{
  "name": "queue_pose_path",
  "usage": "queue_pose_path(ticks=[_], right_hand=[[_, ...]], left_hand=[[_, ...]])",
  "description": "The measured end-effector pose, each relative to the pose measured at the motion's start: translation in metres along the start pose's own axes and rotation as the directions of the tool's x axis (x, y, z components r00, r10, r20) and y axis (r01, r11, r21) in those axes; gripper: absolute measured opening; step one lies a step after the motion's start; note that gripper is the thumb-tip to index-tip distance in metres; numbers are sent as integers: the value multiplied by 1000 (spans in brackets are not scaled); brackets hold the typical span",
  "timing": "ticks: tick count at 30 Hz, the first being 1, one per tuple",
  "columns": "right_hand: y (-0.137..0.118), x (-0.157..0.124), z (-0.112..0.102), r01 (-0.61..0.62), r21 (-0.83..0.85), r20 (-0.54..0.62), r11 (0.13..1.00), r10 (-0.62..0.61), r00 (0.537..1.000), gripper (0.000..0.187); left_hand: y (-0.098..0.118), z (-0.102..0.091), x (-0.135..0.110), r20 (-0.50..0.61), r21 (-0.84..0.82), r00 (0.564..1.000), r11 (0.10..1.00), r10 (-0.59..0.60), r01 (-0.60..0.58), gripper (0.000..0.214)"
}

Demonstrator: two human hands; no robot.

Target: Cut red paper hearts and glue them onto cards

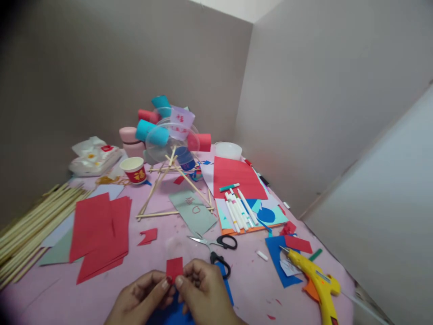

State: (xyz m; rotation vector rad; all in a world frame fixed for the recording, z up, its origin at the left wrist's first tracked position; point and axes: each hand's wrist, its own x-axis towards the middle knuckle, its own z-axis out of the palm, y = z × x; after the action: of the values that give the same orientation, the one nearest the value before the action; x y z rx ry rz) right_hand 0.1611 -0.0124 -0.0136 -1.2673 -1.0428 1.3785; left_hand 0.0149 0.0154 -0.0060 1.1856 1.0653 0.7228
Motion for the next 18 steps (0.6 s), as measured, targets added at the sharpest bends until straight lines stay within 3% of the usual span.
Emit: queue_pose_path(ticks=[6, 12, 16, 18], right_hand=[[-1, -4, -4, 37, -24, 41, 999, -36, 999, 47], [-4, -2, -5, 22, -20, 38, 1000, -21, 999, 48], [-6, 1, -8, 42, 16, -4, 999, -42, 999, 44], [-5, 1, -9, 67, 14, -28, 998, -66, 997, 41]], left_hand=[[-5, 1, -1, -24, -33, 998, 998, -56, 55, 35], [-4, 2, 0, 29, -46, 996, 995, -87, 88, 31], [0, -2, -3, 138, 57, 989, 998, -49, 41, 27], [4, -5, -4, 120, 104, 993, 995, -13, 1, 28]])
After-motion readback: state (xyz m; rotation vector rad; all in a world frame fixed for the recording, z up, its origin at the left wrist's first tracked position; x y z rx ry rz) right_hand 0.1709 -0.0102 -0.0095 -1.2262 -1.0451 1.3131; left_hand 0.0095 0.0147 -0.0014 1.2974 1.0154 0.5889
